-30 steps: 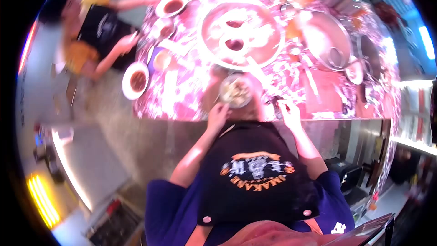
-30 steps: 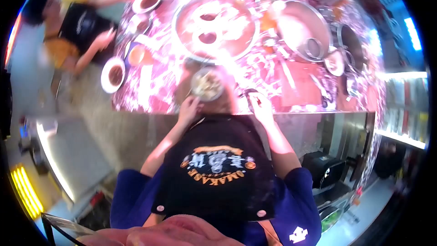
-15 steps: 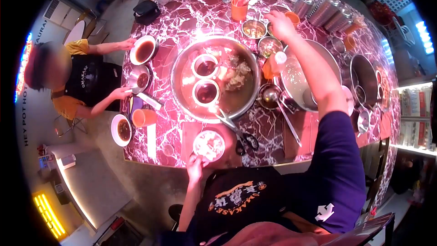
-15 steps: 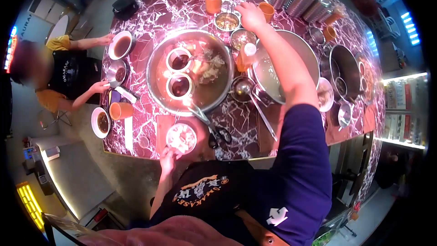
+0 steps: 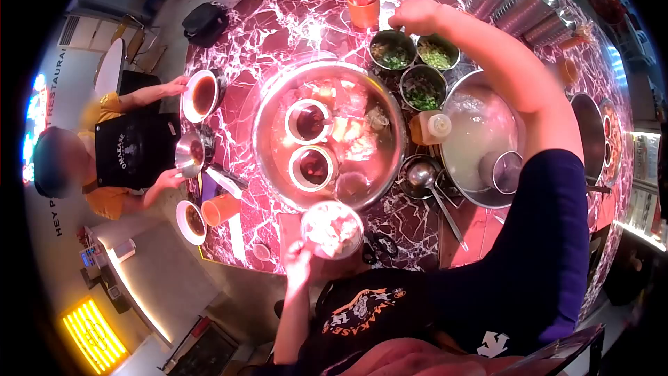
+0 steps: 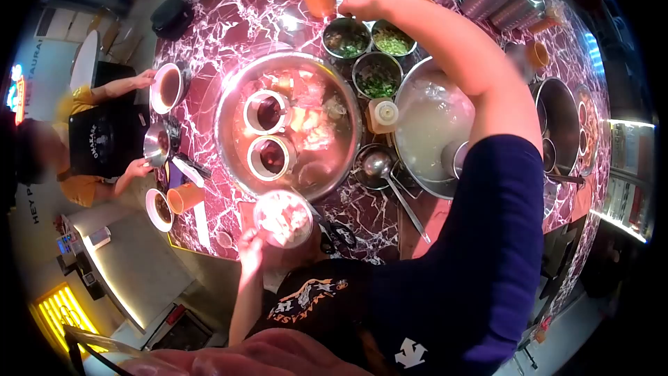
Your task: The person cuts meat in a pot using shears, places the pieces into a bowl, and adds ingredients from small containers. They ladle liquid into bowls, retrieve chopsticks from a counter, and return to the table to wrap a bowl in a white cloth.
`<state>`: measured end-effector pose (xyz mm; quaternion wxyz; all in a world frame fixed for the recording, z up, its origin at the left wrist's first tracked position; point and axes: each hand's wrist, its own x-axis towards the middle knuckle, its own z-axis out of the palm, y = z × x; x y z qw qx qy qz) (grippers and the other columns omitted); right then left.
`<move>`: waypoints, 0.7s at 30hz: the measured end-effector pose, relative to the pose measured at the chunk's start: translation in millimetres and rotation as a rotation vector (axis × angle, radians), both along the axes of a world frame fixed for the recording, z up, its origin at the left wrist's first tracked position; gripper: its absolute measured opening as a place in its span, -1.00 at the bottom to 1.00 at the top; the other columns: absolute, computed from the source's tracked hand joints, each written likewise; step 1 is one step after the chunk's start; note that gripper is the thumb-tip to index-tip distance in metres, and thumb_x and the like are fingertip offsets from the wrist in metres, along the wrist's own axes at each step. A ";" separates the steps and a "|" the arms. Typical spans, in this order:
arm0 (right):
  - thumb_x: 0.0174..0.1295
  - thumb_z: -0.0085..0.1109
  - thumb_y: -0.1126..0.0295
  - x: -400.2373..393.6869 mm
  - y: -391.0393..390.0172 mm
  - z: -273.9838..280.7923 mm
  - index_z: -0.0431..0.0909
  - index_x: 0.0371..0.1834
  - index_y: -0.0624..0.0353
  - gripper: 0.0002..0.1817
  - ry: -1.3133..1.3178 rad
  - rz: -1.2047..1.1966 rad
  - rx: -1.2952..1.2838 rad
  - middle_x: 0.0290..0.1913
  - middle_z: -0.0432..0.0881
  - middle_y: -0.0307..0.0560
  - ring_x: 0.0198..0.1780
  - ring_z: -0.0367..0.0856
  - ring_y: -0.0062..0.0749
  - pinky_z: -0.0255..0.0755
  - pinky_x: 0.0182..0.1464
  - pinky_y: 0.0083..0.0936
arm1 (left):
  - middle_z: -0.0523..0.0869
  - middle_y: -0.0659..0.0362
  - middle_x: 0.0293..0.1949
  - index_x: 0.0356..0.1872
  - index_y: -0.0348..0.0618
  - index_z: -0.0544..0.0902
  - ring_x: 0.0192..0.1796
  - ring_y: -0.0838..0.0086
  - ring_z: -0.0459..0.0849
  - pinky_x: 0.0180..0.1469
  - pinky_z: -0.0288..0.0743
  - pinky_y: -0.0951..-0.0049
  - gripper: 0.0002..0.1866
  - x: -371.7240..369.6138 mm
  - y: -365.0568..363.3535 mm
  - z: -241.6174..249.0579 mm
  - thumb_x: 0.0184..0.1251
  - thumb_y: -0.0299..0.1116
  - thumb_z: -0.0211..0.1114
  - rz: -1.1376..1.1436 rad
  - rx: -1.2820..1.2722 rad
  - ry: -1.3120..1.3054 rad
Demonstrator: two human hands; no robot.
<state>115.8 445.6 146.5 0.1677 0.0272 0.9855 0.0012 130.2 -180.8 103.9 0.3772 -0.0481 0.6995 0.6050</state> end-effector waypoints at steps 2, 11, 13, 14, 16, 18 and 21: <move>0.05 0.33 0.31 6.7 -9.9 -1.0 0.63 -0.18 0.00 -0.76 -0.004 -0.080 0.038 -0.27 0.70 -0.06 -0.14 0.67 -0.09 0.55 -0.12 -0.19 | 0.60 0.30 -0.52 -0.39 -0.22 0.62 -0.53 0.68 0.45 -0.46 0.30 0.66 -0.90 -19.1 42.9 10.8 0.21 -0.60 0.14 -0.139 0.014 0.074; 0.06 0.31 0.36 4.4 -55.6 20.2 0.74 -0.12 0.06 -0.72 -0.317 -0.280 0.216 -0.10 0.74 -0.12 -0.07 0.72 -0.28 0.59 -0.10 -0.36 | 0.68 0.13 -0.52 -0.49 -0.23 0.54 -0.51 0.56 0.60 -0.44 0.44 0.61 -0.83 -83.3 224.0 -1.3 0.35 -0.53 0.18 -0.264 0.185 0.023; 0.07 0.30 0.37 3.5 -59.0 22.9 0.73 -0.12 0.07 -0.72 -0.307 -0.286 0.222 -0.09 0.74 -0.13 -0.06 0.72 -0.28 0.59 -0.09 -0.37 | 0.71 0.07 -0.50 -0.50 -0.24 0.52 -0.47 0.51 0.66 -0.42 0.49 0.58 -0.82 -88.4 246.3 -8.3 0.35 -0.53 0.18 -0.292 0.203 0.020; 0.07 0.30 0.37 3.8 -61.3 23.9 0.73 -0.12 0.08 -0.72 -0.296 -0.297 0.223 -0.09 0.74 -0.13 -0.06 0.72 -0.28 0.59 -0.08 -0.37 | 0.70 0.07 -0.51 -0.52 -0.23 0.51 -0.49 0.51 0.65 -0.43 0.50 0.57 -0.82 -88.7 255.8 -10.6 0.33 -0.54 0.18 -0.298 0.187 0.056; 0.08 0.28 0.38 4.9 -61.9 23.7 0.73 -0.12 0.09 -0.73 -0.278 -0.322 0.218 -0.09 0.73 -0.12 -0.06 0.72 -0.28 0.59 -0.08 -0.37 | 0.63 0.13 -0.59 -0.57 -0.23 0.51 -0.58 0.51 0.59 -0.51 0.46 0.58 -0.79 -86.1 271.2 -16.3 0.29 -0.54 0.19 -0.260 0.165 0.071; 0.08 0.27 0.39 6.6 -63.2 24.3 0.73 -0.12 0.10 -0.73 -0.257 -0.353 0.211 -0.09 0.73 -0.10 -0.06 0.72 -0.27 0.59 -0.08 -0.37 | 0.59 0.15 -0.61 -0.59 -0.23 0.50 -0.62 0.52 0.56 -0.55 0.44 0.58 -0.79 -82.7 281.7 -17.7 0.28 -0.55 0.19 -0.263 0.157 0.087; 0.09 0.26 0.40 10.1 -65.3 23.3 0.73 -0.12 0.10 -0.73 -0.280 -0.271 0.230 -0.09 0.74 -0.10 -0.07 0.72 -0.26 0.59 -0.07 -0.36 | 0.54 0.18 -0.64 -0.62 -0.24 0.49 -0.66 0.52 0.52 -0.61 0.40 0.56 -0.78 -77.7 292.2 -13.5 0.24 -0.55 0.20 -0.245 0.156 0.032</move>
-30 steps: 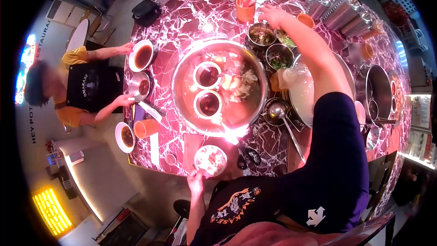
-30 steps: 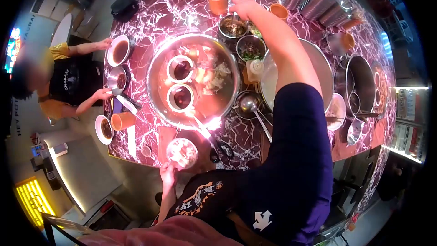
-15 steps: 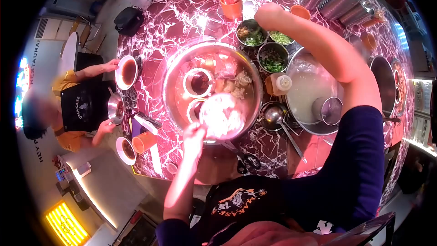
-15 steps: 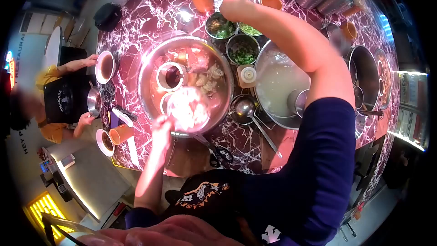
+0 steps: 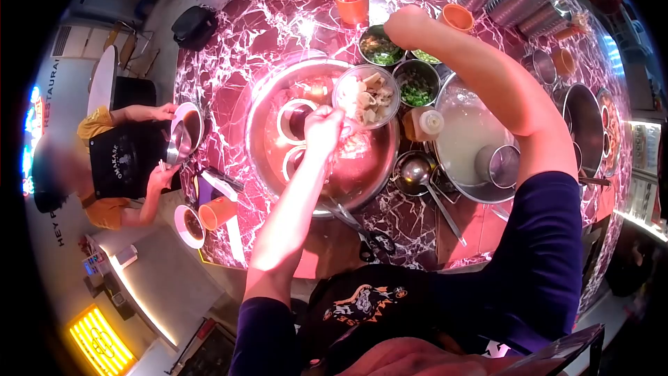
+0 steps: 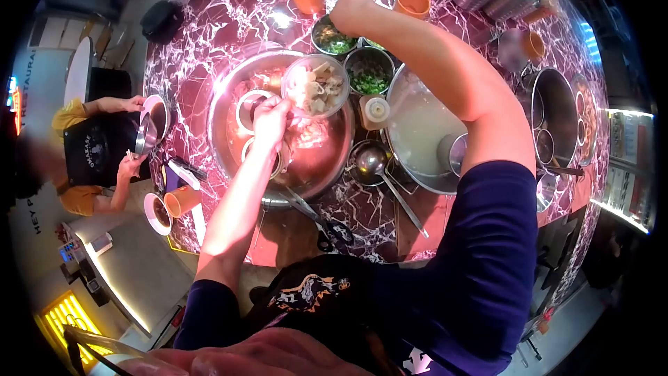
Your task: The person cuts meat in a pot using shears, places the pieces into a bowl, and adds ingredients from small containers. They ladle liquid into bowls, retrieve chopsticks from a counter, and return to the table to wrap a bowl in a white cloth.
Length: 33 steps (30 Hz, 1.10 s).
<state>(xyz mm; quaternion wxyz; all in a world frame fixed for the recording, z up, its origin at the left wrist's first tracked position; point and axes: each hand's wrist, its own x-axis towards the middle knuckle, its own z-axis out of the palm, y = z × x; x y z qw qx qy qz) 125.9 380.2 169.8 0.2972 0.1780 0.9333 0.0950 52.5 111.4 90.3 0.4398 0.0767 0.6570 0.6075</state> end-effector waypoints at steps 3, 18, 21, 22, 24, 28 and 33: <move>0.09 0.27 0.38 9.6 8.5 1.5 0.73 -0.17 0.10 -0.77 0.104 0.015 0.003 -0.15 0.75 -0.07 -0.12 0.73 -0.23 0.60 -0.11 -0.35 | 0.62 0.09 -0.52 -0.53 -0.29 0.51 -0.53 0.48 0.62 -0.46 0.56 0.58 -0.83 1.4 7.5 -1.1 0.27 -0.51 0.15 -0.091 -0.064 0.021; 0.17 0.25 0.21 123.2 33.6 46.8 0.73 -0.24 0.09 -0.77 0.490 -0.295 -0.208 -0.26 0.72 0.09 -0.18 0.70 -0.08 0.54 -0.10 -0.20 | 0.64 0.11 -0.48 -0.43 -0.30 0.55 -0.45 0.42 0.69 -0.37 0.67 0.50 -0.83 -2.9 23.2 -20.3 0.33 -0.43 0.18 -0.063 -0.010 0.044; 0.12 0.26 0.20 132.2 45.7 -11.7 0.73 -0.29 0.09 -0.77 0.408 -0.377 -0.071 -0.27 0.72 0.11 -0.18 0.71 -0.03 0.56 -0.10 -0.18 | 0.63 0.10 -0.47 -0.42 -0.30 0.54 -0.44 0.40 0.69 -0.36 0.68 0.48 -0.83 -0.3 22.9 -18.3 0.35 -0.43 0.17 -0.063 -0.033 0.061; 0.10 0.27 0.19 135.1 47.5 -21.7 0.73 -0.30 0.09 -0.76 0.423 -0.379 -0.068 -0.27 0.72 0.11 -0.18 0.71 -0.01 0.57 -0.09 -0.18 | 0.63 0.10 -0.47 -0.42 -0.30 0.53 -0.43 0.40 0.69 -0.35 0.69 0.48 -0.83 -1.3 20.7 -19.4 0.36 -0.44 0.17 -0.069 -0.057 0.066; 0.08 0.27 0.22 140.1 44.7 -17.7 0.73 -0.31 0.10 -0.77 0.482 -0.353 -0.100 -0.26 0.72 0.08 -0.20 0.71 -0.02 0.57 -0.10 -0.17 | 0.62 0.09 -0.46 -0.43 -0.30 0.53 -0.42 0.39 0.69 -0.35 0.69 0.47 -0.83 -2.3 18.2 -24.3 0.35 -0.43 0.17 -0.042 -0.011 0.029; 0.16 0.26 0.25 148.5 27.9 45.2 0.71 -0.28 0.15 -0.79 0.622 -0.366 -0.272 -0.29 0.72 0.04 -0.25 0.69 -0.05 0.53 -0.15 -0.19 | 0.61 0.10 -0.45 -0.44 -0.29 0.53 -0.43 0.41 0.68 -0.34 0.69 0.47 -0.83 0.1 15.7 -17.1 0.34 -0.44 0.18 -0.036 -0.004 0.021; 0.22 0.28 0.23 133.7 -32.7 65.6 0.69 -0.12 0.18 -0.72 0.806 -0.203 -0.591 -0.27 0.70 0.12 -0.21 0.66 -0.02 0.48 -0.11 -0.26 | 0.60 0.15 -0.50 -0.49 -0.25 0.52 -0.50 0.48 0.63 -0.35 0.68 0.49 -0.82 -1.8 16.0 -32.8 0.33 -0.44 0.20 -0.055 -0.001 0.046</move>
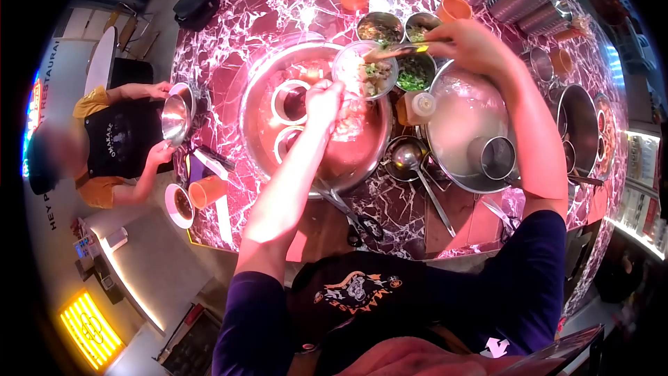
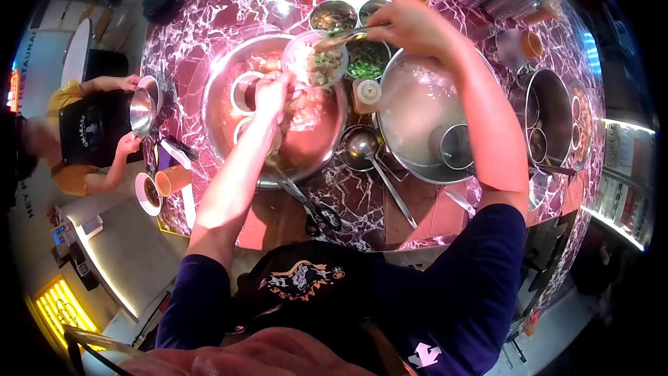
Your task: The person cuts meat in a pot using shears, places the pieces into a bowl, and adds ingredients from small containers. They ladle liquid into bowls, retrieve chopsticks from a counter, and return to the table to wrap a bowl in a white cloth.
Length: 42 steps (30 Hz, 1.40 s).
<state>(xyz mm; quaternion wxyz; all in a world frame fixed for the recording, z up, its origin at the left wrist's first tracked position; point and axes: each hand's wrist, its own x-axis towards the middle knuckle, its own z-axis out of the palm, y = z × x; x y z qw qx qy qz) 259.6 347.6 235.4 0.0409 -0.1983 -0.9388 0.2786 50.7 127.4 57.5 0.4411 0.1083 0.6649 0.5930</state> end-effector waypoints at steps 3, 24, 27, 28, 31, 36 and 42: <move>0.18 0.31 0.21 2.8 2.2 8.7 0.69 -0.09 0.15 -0.69 -0.098 -0.089 0.043 -0.25 0.71 0.08 -0.18 0.68 -0.04 0.49 -0.10 -0.21 | 0.60 0.16 -0.52 -0.51 -0.24 0.51 -0.52 0.50 0.61 -0.38 0.66 0.50 -0.81 3.8 -3.0 4.3 0.32 -0.46 0.20 0.036 0.017 -0.064; 0.20 0.30 0.28 -3.4 -26.3 2.7 0.68 -0.05 0.14 -0.71 -0.141 -0.022 0.009 -0.18 0.71 0.08 -0.14 0.68 -0.09 0.50 -0.04 -0.30 | 0.50 0.16 -0.65 -0.63 -0.17 0.41 -0.68 0.52 0.43 -0.55 0.41 0.51 -0.74 23.3 -26.7 6.5 0.26 -0.52 0.18 0.100 0.109 -0.058; 0.12 0.37 0.23 7.3 -17.4 7.9 0.69 -0.21 0.18 -0.72 -0.115 -0.160 -0.014 -0.28 0.70 0.05 -0.20 0.68 -0.12 0.50 -0.13 -0.31 | 0.49 0.18 -0.67 -0.67 -0.14 0.40 -0.68 0.51 0.43 -0.58 0.36 0.52 -0.71 24.4 -42.8 15.7 0.25 -0.53 0.19 0.132 0.090 -0.038; 0.10 0.39 0.19 9.5 -7.3 -2.0 0.67 -0.22 0.17 -0.69 -0.250 -0.188 0.021 -0.28 0.70 0.06 -0.20 0.68 -0.10 0.50 -0.13 -0.31 | 0.49 0.18 -0.67 -0.65 -0.14 0.41 -0.67 0.51 0.44 -0.59 0.35 0.52 -0.72 24.4 -51.6 19.3 0.26 -0.54 0.19 0.132 0.105 -0.069; 0.05 0.43 0.11 7.7 -6.3 -66.7 0.62 -0.14 0.11 -0.60 -0.353 -0.265 0.204 -0.26 0.69 0.07 -0.17 0.67 -0.04 0.50 -0.09 -0.26 | 0.51 0.18 -0.64 -0.55 -0.17 0.46 -0.64 0.53 0.45 -0.61 0.29 0.58 -0.79 28.3 -86.3 7.5 0.29 -0.54 0.21 0.182 0.182 -0.101; 0.14 0.35 0.31 55.1 -58.1 -104.3 0.47 0.17 0.13 -0.49 0.291 -0.426 0.264 0.21 0.52 0.05 0.27 0.43 -0.02 0.30 0.30 -0.16 | 0.66 0.14 -0.50 -0.46 -0.26 0.56 -0.51 0.53 0.57 -0.42 0.44 0.58 -0.86 58.2 -213.9 23.3 0.33 -0.50 0.20 0.246 0.113 -0.093; -0.20 0.60 0.26 41.6 -173.1 -152.9 0.24 0.30 0.30 -0.04 0.403 -0.688 -0.169 0.16 0.46 0.21 0.25 0.44 -0.02 0.33 0.27 -0.18 | 0.67 0.16 -0.43 -0.41 -0.24 0.57 -0.45 0.56 0.59 -0.34 0.53 0.58 -0.89 111.9 -360.9 -8.8 0.33 -0.50 0.20 0.569 -0.076 -0.268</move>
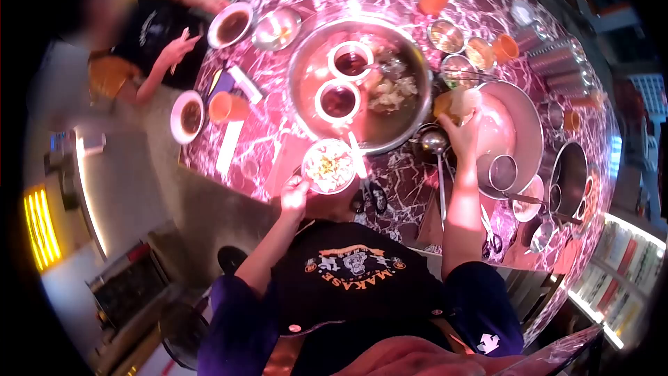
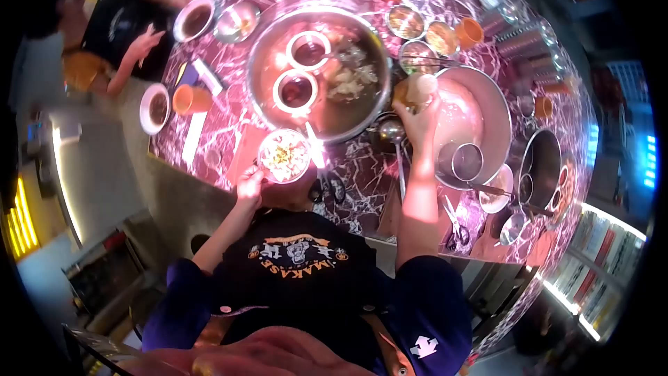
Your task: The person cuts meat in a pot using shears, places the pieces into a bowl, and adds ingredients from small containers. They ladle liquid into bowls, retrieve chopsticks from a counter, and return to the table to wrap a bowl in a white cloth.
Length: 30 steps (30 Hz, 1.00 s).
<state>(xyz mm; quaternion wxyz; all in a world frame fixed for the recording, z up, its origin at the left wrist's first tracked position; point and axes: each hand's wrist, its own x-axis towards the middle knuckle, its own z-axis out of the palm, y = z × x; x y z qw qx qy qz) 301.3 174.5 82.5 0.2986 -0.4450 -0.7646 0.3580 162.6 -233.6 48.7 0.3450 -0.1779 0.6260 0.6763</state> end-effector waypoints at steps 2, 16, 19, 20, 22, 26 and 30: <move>-0.14 0.58 0.20 -20.7 6.4 -13.4 0.45 0.11 0.25 -0.26 -0.008 -0.127 0.079 -0.05 0.59 0.10 0.06 0.58 -0.12 0.43 0.10 -0.20 | 0.67 0.16 -0.40 -0.40 -0.22 0.57 -0.42 0.54 0.62 -0.30 0.58 0.56 -0.91 6.6 -32.2 -18.1 0.33 -0.48 0.21 -0.111 -0.050 0.053; 0.30 0.25 0.28 18.2 -202.0 52.1 0.55 0.06 0.14 -0.68 0.218 0.119 -0.713 -0.24 0.59 -0.30 -0.26 0.57 -0.55 0.54 -0.20 -0.54 | 0.71 0.16 -0.25 -0.16 -0.26 0.62 -0.29 0.55 0.69 -0.25 0.55 0.59 -0.79 -22.2 -175.3 -46.2 0.44 -0.30 0.20 -0.372 0.052 0.033; 0.13 0.38 0.14 -6.9 -232.4 73.3 0.64 -0.05 0.20 -0.58 -0.428 0.657 -0.904 -0.24 0.72 -0.17 -0.20 0.66 -0.46 0.50 -0.15 -0.44 | 0.72 0.16 -0.29 -0.16 -0.25 0.62 -0.35 0.56 0.68 -0.30 0.55 0.60 -0.80 -24.2 -234.5 -69.3 0.41 -0.30 0.22 -0.282 -0.026 0.014; 0.12 0.38 0.11 -15.7 -234.2 74.0 0.63 -0.05 0.20 -0.55 -0.677 0.766 -0.604 -0.21 0.72 -0.04 -0.19 0.68 -0.31 0.50 -0.14 -0.36 | 0.72 0.16 -0.29 -0.16 -0.24 0.62 -0.37 0.57 0.67 -0.32 0.54 0.61 -0.81 -23.9 -253.0 -76.3 0.40 -0.32 0.23 -0.258 -0.080 0.005; 0.11 0.37 0.07 -34.3 -233.6 75.1 0.63 -0.05 0.20 -0.52 -0.914 0.856 -0.284 -0.19 0.71 0.09 -0.17 0.70 -0.17 0.50 -0.12 -0.29 | 0.71 0.18 -0.35 -0.20 -0.23 0.64 -0.41 0.57 0.66 -0.37 0.53 0.61 -0.84 -17.1 -295.2 -105.9 0.39 -0.34 0.22 -0.175 -0.142 -0.033; 0.00 0.41 -0.04 -64.6 -237.5 85.5 0.66 -0.12 0.25 -0.43 -1.258 0.898 -0.132 -0.20 0.70 0.21 -0.11 0.69 -0.03 0.50 -0.06 -0.22 | 0.65 0.20 -0.45 -0.31 -0.20 0.62 -0.49 0.57 0.61 -0.50 0.48 0.58 -0.85 14.2 -393.9 -181.9 0.35 -0.33 0.22 -0.069 -0.297 -0.127; -0.02 0.43 -0.06 -61.3 -240.5 90.3 0.68 -0.16 0.27 -0.42 -1.269 0.933 -0.112 -0.22 0.70 0.22 -0.11 0.70 -0.02 0.51 -0.05 -0.22 | 0.55 0.21 -0.61 -0.55 -0.14 0.52 -0.63 0.51 0.53 -0.63 0.40 0.48 -0.78 74.5 -497.5 -250.7 0.30 -0.34 0.12 -0.508 -0.528 0.476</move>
